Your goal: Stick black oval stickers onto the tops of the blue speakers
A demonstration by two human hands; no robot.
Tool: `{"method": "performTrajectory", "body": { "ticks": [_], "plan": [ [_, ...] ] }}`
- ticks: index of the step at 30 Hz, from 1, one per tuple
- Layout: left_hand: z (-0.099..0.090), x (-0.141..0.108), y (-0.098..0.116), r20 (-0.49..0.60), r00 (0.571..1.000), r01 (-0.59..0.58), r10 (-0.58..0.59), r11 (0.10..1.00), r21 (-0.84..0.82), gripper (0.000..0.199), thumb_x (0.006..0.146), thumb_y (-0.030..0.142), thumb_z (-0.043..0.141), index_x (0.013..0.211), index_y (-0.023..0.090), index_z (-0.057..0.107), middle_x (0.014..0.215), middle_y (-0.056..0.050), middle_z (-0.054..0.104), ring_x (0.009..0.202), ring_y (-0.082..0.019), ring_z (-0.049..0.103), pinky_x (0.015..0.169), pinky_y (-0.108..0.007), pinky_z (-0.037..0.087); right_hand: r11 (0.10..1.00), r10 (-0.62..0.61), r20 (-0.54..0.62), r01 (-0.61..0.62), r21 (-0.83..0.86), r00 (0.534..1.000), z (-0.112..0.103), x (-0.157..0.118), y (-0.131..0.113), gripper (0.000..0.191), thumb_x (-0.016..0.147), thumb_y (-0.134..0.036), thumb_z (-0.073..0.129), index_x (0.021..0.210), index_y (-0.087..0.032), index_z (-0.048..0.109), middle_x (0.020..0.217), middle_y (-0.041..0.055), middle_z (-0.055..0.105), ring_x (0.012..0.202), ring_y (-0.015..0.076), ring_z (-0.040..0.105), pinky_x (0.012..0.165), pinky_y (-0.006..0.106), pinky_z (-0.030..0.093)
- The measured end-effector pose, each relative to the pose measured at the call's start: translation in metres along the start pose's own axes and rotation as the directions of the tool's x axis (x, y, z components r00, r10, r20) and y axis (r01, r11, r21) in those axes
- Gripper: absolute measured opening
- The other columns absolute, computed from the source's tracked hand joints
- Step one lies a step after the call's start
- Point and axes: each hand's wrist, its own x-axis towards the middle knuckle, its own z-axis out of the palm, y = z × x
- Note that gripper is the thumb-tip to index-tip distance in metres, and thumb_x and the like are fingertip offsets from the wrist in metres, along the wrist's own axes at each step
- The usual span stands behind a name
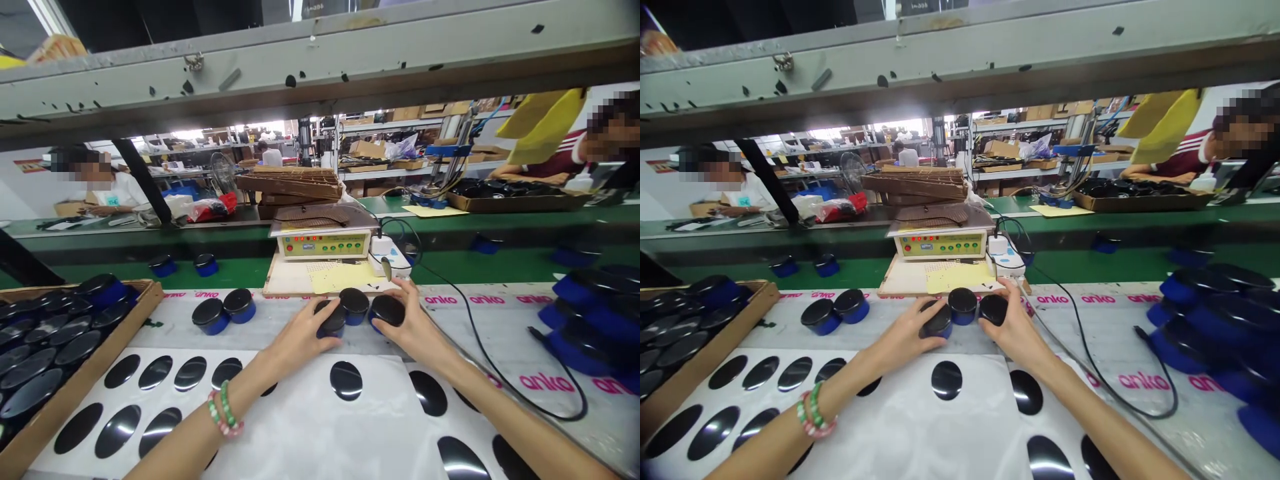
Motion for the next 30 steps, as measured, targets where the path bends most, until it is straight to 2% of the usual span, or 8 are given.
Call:
{"method": "performTrajectory", "body": {
  "ticks": [5, 10, 16, 19, 22, 25, 27, 30],
  "plan": [
    [0.001, -0.005, 0.008, 0.001, 1.0, 0.016, -0.016, 0.999, -0.042, 0.074, 0.078, 0.028, 0.069, 0.143, 0.029, 0.034, 0.142, -0.008, 0.041, 0.128, -0.027, 0.045, 0.107, -0.043, 0.04, 0.993, -0.066, 0.09, 0.075, -0.094, 0.994, 0.005, 0.018, -0.024, 0.071, 0.071, -0.039, 0.068, 0.13, -0.022, 0.033, 0.129, 0.0161, 0.052, 0.12, 0.0354, 0.05, 0.098, 0.052, 0.037],
    [-0.003, -0.008, 0.001, -0.063, 0.997, 0.041, -0.044, 0.998, -0.044, 0.067, 0.078, 0.027, 0.067, 0.139, 0.027, 0.04, 0.139, -0.006, 0.047, 0.124, -0.023, 0.049, 0.106, -0.038, 0.041, 0.989, -0.081, 0.203, 0.105, -0.108, 0.976, 0.011, 0.034, -0.04, 0.059, 0.075, -0.036, 0.064, 0.126, -0.024, 0.036, 0.111, 0.0102, 0.064, 0.094, 0.0295, 0.066, 0.078, 0.04, 0.05],
    [0.002, -0.002, 0.007, -0.107, 0.991, 0.086, -0.081, 0.995, 0.045, 0.075, 0.079, 0.038, 0.069, 0.143, 0.025, 0.033, 0.142, -0.007, 0.044, 0.128, -0.021, 0.047, 0.105, -0.033, 0.042, 0.99, -0.068, 0.095, 0.079, -0.116, 0.993, 0.022, 0.032, -0.036, 0.053, 0.078, -0.036, 0.06, 0.12, -0.023, 0.032, 0.108, 0.0107, 0.063, 0.087, 0.0286, 0.067, 0.072, 0.041, 0.052],
    [-0.023, -0.004, -0.003, -0.119, 0.986, 0.132, -0.116, 0.981, 0.14, 0.074, 0.078, 0.048, 0.067, 0.141, 0.024, 0.037, 0.144, -0.008, 0.044, 0.131, -0.023, 0.043, 0.107, -0.034, 0.039, 0.984, -0.135, 0.048, 0.14, -0.108, 0.99, 0.015, 0.027, -0.036, 0.05, 0.076, -0.038, 0.063, 0.117, -0.023, 0.037, 0.111, 0.0113, 0.061, 0.097, 0.0294, 0.063, 0.078, 0.042, 0.051],
    [-0.066, -0.017, -0.029, -0.277, 0.926, 0.329, -0.257, 0.909, 0.255, 0.064, 0.079, 0.035, 0.068, 0.135, 0.014, 0.044, 0.143, -0.021, 0.041, 0.136, -0.037, 0.032, 0.112, -0.058, 0.017, 0.972, -0.216, -0.069, 0.208, -0.111, 0.974, -0.011, 0.017, -0.048, 0.042, 0.079, -0.045, 0.062, 0.11, -0.024, 0.045, 0.115, 0.0111, 0.056, 0.112, 0.0302, 0.054, 0.091, 0.045, 0.044],
    [-0.093, -0.036, -0.042, -0.359, 0.865, 0.465, -0.351, 0.829, 0.311, 0.056, 0.07, 0.015, 0.072, 0.123, 0.009, 0.054, 0.125, -0.024, 0.057, 0.126, -0.044, 0.043, 0.106, -0.072, 0.002, 0.955, -0.29, -0.184, 0.273, -0.115, 0.939, -0.04, -0.002, -0.071, 0.023, 0.083, -0.044, 0.06, 0.093, -0.025, 0.053, 0.107, 0.0064, 0.056, 0.107, 0.0259, 0.053, 0.092, 0.041, 0.042],
    [-0.089, -0.05, -0.028, -0.346, 0.868, 0.467, -0.356, 0.822, 0.327, 0.054, 0.071, 0.013, 0.07, 0.122, 0.011, 0.055, 0.12, -0.019, 0.06, 0.119, -0.038, 0.052, 0.11, -0.065, 0.012, 0.963, -0.269, -0.184, 0.258, -0.078, 0.946, -0.05, -0.02, -0.088, 0.017, 0.084, -0.041, 0.06, 0.081, -0.025, 0.055, 0.103, 0.0041, 0.056, 0.1, 0.023, 0.056, 0.087, 0.037, 0.043],
    [-0.05, -0.074, 0.022, -0.208, 0.929, 0.352, -0.305, 0.904, 0.243, 0.064, 0.074, 0.024, 0.07, 0.133, 0.021, 0.047, 0.128, -0.011, 0.055, 0.114, -0.026, 0.057, 0.102, -0.04, 0.043, 0.99, -0.074, -0.057, 0.081, 0.117, 0.996, -0.048, -0.05, -0.103, 0.022, 0.084, -0.042, 0.06, 0.072, -0.024, 0.055, 0.099, 0.0033, 0.057, 0.092, 0.021, 0.058, 0.074, 0.031, 0.046]
  ]
}}
